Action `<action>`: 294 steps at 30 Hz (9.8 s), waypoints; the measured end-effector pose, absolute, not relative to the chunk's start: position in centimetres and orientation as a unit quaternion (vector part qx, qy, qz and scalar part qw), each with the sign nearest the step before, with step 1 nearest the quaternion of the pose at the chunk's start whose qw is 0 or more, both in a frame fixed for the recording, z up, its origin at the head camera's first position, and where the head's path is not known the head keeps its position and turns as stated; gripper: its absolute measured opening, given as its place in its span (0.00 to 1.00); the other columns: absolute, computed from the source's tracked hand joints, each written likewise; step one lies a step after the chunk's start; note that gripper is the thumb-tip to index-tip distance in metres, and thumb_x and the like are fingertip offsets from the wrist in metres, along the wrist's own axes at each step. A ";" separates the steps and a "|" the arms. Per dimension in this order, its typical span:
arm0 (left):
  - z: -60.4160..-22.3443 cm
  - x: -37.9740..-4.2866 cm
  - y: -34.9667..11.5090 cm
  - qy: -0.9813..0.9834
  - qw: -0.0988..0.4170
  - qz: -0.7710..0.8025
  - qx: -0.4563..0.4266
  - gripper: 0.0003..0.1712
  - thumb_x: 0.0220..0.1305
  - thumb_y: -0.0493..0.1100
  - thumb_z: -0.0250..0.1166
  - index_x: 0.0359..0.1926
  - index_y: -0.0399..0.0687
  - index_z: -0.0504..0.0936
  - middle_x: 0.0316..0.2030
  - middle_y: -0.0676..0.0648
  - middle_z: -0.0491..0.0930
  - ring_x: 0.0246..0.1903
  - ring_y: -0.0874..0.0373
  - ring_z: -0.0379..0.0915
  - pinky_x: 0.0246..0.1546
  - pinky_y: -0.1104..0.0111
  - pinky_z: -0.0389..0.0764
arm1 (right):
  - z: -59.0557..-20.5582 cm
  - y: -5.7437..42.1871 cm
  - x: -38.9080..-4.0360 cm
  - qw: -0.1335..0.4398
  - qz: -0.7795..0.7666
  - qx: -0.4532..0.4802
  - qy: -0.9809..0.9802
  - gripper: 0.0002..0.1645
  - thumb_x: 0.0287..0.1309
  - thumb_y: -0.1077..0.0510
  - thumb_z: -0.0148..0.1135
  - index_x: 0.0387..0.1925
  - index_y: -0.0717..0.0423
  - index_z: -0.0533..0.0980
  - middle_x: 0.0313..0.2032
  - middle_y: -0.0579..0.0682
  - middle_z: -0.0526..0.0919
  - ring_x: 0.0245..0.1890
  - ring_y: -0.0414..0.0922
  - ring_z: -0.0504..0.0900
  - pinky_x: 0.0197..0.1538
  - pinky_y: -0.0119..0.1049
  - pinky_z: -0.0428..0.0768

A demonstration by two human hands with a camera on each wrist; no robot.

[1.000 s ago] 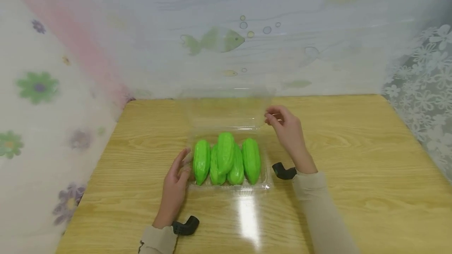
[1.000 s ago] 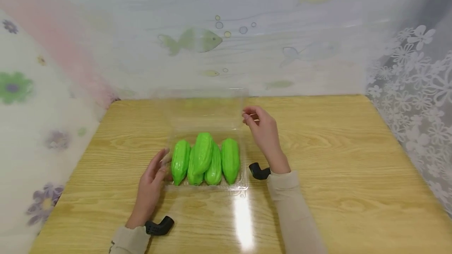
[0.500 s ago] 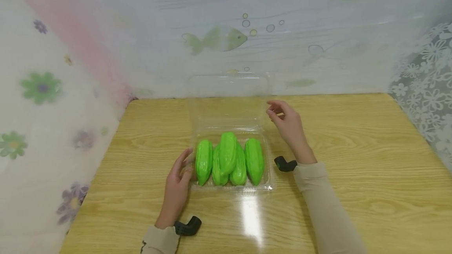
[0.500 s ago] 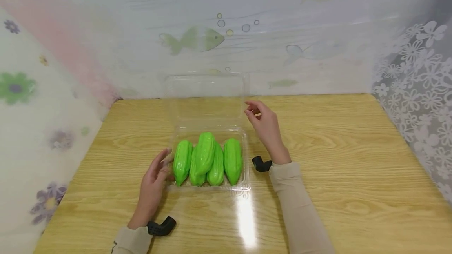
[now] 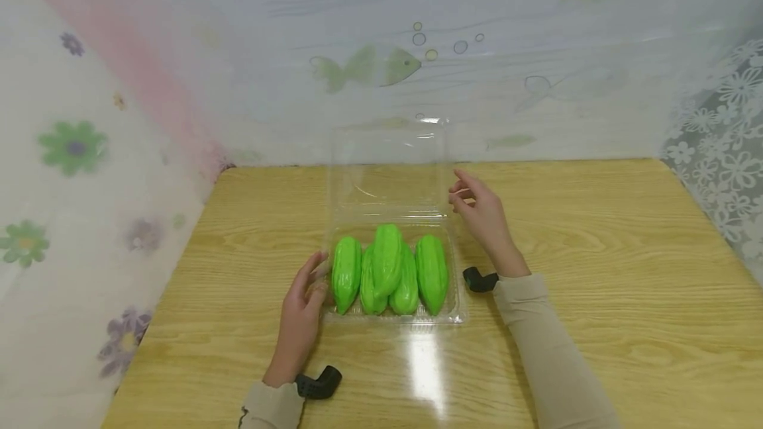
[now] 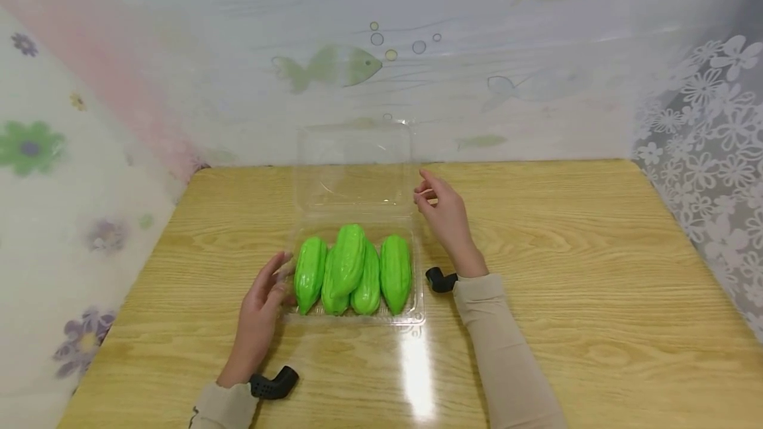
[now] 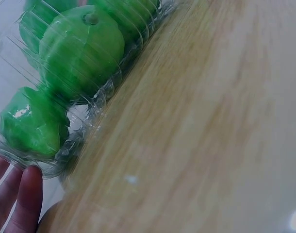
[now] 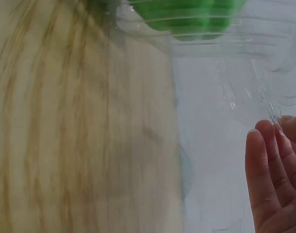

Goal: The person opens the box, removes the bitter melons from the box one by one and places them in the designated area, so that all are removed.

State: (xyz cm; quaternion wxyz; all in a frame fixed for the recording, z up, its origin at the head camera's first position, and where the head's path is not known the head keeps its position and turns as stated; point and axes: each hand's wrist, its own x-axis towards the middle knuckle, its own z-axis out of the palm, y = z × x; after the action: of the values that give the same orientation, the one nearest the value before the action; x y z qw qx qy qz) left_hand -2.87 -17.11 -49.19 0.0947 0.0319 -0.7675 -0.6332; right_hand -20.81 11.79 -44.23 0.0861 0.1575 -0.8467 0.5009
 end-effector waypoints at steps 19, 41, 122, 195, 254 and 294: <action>-46.4 -2.3 -16.2 -0.775 0.088 -0.624 0.051 0.27 0.65 0.34 0.47 0.65 0.50 0.59 0.60 0.51 0.63 0.56 0.52 0.61 0.42 0.59 0.74 | -45.4 12.0 -21.0 0.036 0.512 0.152 -0.844 0.29 0.56 0.61 0.57 0.61 0.52 0.64 0.47 0.52 0.74 0.45 0.47 0.74 0.43 0.39 0.75; -46.7 -2.2 -16.4 -0.760 0.074 -0.643 0.062 0.28 0.65 0.35 0.47 0.65 0.54 0.59 0.59 0.51 0.63 0.54 0.54 0.63 0.41 0.59 0.75 | -43.4 11.6 -18.9 -0.023 0.549 0.156 -0.821 0.25 0.59 0.65 0.52 0.59 0.62 0.63 0.49 0.65 0.72 0.45 0.55 0.74 0.40 0.49 0.76; -48.9 -2.6 -17.3 -0.779 0.083 -0.620 0.049 0.26 0.67 0.44 0.48 0.65 0.65 0.58 0.59 0.55 0.64 0.56 0.59 0.61 0.42 0.68 0.72 | -40.6 11.8 -14.8 -0.103 0.637 0.194 -0.739 0.22 0.63 0.58 0.48 0.59 0.54 0.64 0.41 0.62 0.75 0.39 0.62 0.74 0.42 0.49 0.75; -48.9 -2.8 -17.3 -0.775 0.077 -0.625 0.053 0.26 0.66 0.45 0.49 0.64 0.66 0.58 0.58 0.58 0.64 0.55 0.60 0.62 0.43 0.66 0.73 | -40.6 4.3 -9.8 -0.189 0.355 0.306 -0.863 0.43 0.56 0.35 0.48 0.68 0.41 0.45 0.65 0.44 0.54 0.58 0.45 0.64 0.56 0.43 0.65; -47.1 -2.1 -16.8 -0.765 0.067 -0.637 0.058 0.27 0.66 0.40 0.49 0.65 0.60 0.59 0.58 0.53 0.66 0.55 0.58 0.63 0.45 0.65 0.72 | -38.5 12.9 -13.3 -0.217 0.489 0.203 -0.820 0.39 0.61 0.46 0.49 0.66 0.29 0.40 0.47 0.57 0.69 0.36 0.48 0.77 0.41 0.47 0.75; -48.9 -2.8 -17.2 -0.776 0.078 -0.624 0.057 0.27 0.66 0.42 0.49 0.64 0.66 0.58 0.58 0.57 0.65 0.55 0.62 0.62 0.46 0.68 0.70 | -41.2 17.7 -15.8 -0.233 0.513 0.126 -0.817 0.42 0.61 0.42 0.48 0.68 0.39 0.37 0.50 0.60 0.71 0.38 0.52 0.78 0.45 0.48 0.73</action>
State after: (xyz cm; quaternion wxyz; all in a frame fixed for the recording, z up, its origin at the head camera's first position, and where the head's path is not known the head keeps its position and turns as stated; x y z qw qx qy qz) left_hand -2.80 -17.21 -48.86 0.0777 0.0566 -0.7757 -0.6237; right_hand -15.77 17.66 -41.15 -0.2333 0.1256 -0.8165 0.5130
